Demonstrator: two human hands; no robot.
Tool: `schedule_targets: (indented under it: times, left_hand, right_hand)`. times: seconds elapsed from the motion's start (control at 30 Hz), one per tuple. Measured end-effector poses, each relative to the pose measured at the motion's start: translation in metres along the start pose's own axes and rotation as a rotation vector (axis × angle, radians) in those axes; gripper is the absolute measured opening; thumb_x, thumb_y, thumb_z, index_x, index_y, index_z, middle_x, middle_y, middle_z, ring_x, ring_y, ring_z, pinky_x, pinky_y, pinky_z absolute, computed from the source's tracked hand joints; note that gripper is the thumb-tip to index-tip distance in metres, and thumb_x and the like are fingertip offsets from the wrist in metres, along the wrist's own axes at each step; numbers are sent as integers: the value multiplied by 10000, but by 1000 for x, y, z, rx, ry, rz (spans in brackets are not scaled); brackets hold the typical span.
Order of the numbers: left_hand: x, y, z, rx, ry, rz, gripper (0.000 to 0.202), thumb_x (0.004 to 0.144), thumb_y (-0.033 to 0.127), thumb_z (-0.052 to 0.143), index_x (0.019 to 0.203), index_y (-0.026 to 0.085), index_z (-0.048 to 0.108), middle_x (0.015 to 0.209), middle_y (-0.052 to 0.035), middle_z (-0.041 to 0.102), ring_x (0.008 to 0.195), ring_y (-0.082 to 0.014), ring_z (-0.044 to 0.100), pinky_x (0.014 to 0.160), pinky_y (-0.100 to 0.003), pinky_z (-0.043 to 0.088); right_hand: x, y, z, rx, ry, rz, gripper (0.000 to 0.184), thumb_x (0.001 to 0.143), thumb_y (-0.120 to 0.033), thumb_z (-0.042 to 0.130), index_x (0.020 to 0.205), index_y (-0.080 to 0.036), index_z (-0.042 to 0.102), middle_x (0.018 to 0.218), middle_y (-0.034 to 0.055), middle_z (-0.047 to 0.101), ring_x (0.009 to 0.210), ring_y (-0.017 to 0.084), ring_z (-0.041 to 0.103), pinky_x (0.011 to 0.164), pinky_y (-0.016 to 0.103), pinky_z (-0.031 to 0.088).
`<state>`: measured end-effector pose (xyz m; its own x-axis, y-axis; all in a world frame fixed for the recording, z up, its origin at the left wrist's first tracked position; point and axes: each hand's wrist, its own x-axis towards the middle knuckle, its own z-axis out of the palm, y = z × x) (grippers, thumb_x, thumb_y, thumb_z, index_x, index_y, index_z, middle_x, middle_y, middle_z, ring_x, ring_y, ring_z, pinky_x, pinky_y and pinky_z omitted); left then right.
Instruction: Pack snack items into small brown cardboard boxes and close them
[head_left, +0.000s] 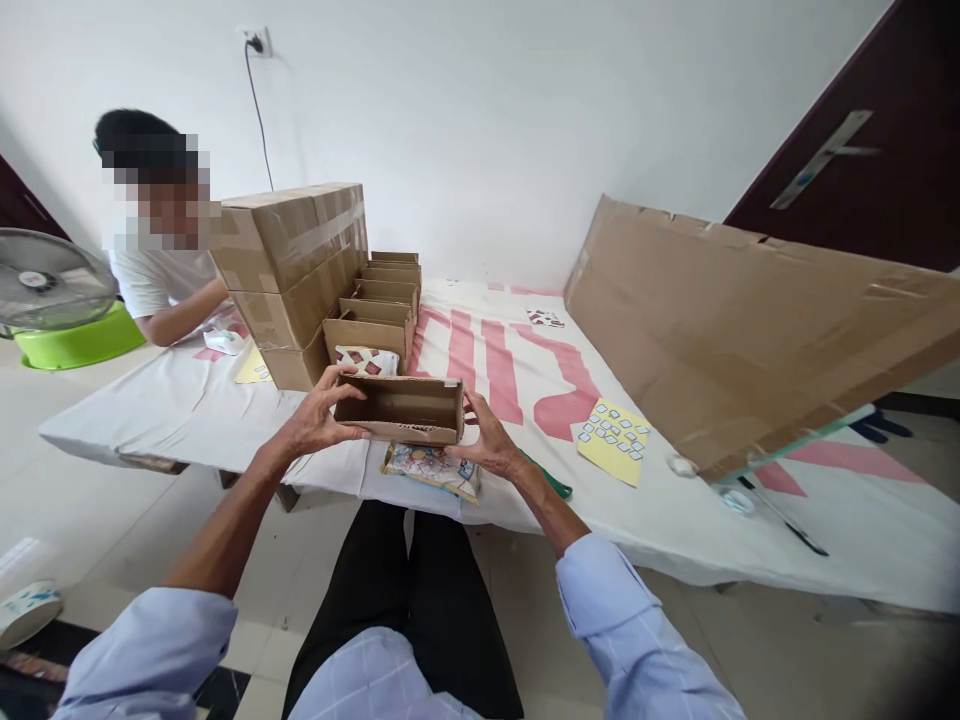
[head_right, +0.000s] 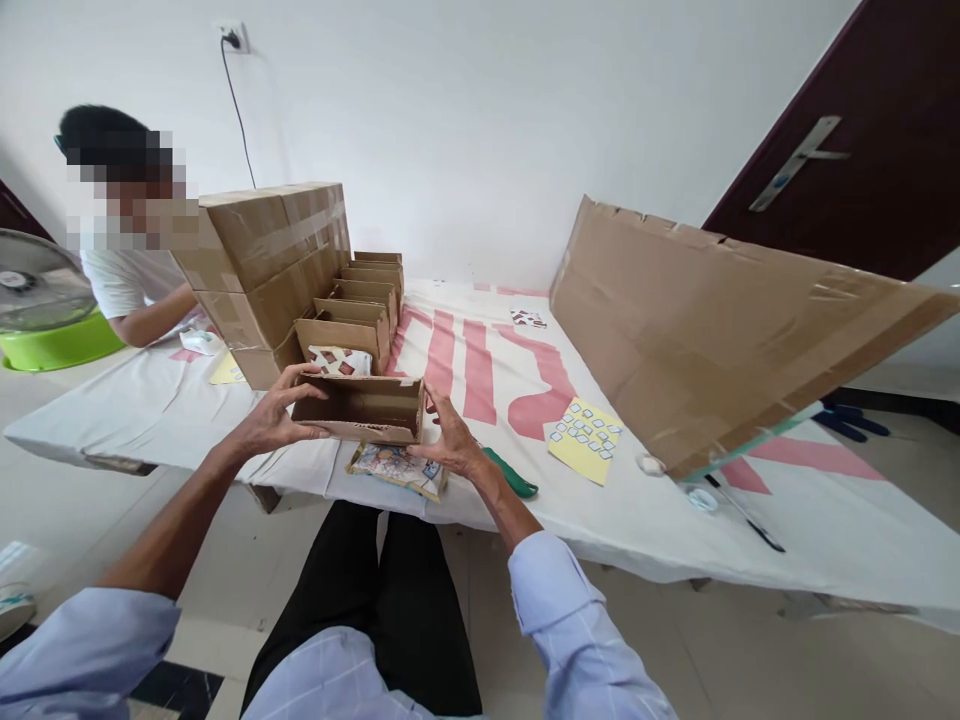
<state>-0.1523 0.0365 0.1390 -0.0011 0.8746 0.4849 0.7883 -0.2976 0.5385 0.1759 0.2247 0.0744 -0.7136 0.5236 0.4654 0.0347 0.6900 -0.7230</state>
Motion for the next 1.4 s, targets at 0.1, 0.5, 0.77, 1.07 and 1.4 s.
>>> schedule_targets:
  times: [0.1,0.5,0.77,1.07,1.4]
  left_hand:
    - [-6,0,8,33,50,-7,521,798,627,913,1082,220,755,1503,-151,521,1440,-385,561,1227,-537,508]
    - [-7,-1,12,38,90,-9,511,806,647,891,1074,231,760,1483,-147,564,1419,-375,573,1214,-538,507]
    - [-9,0,11,36,85,8,521,807,666,886,1070,236,756,1482,-147,567,1392,-361,598,1194,-517,524]
    - [-6,2,6,111,37,5,534,808,656,869,1131,241,776,1568,-151,572,1441,-395,585,1198,-550,530]
    - [-15,-9,0,86,50,78,398,856,627,792,1239,594,686,1483,133,607,1327,-372,641,1261,-709,466]
  right_hand:
    - [2,-12,-16,11,46,-12,1044,811,-556,937,1696,-352,424,1659,154,470,1318,332,621,1053,541,604]
    - [62,-64,-40,-186,115,-223,274,942,-291,760,1210,-265,809,1271,98,764,1187,286,702,1029,481,612]
    - [77,-68,-43,-274,51,-248,184,1016,-306,656,948,-249,816,949,72,778,930,244,707,873,390,586]
    - [82,-65,-42,-145,139,-106,290,971,-391,669,748,-224,750,783,43,749,738,199,652,718,333,498]
    - [64,-31,-63,322,471,273,315,900,-510,773,804,-211,756,776,3,748,658,128,641,642,262,555]
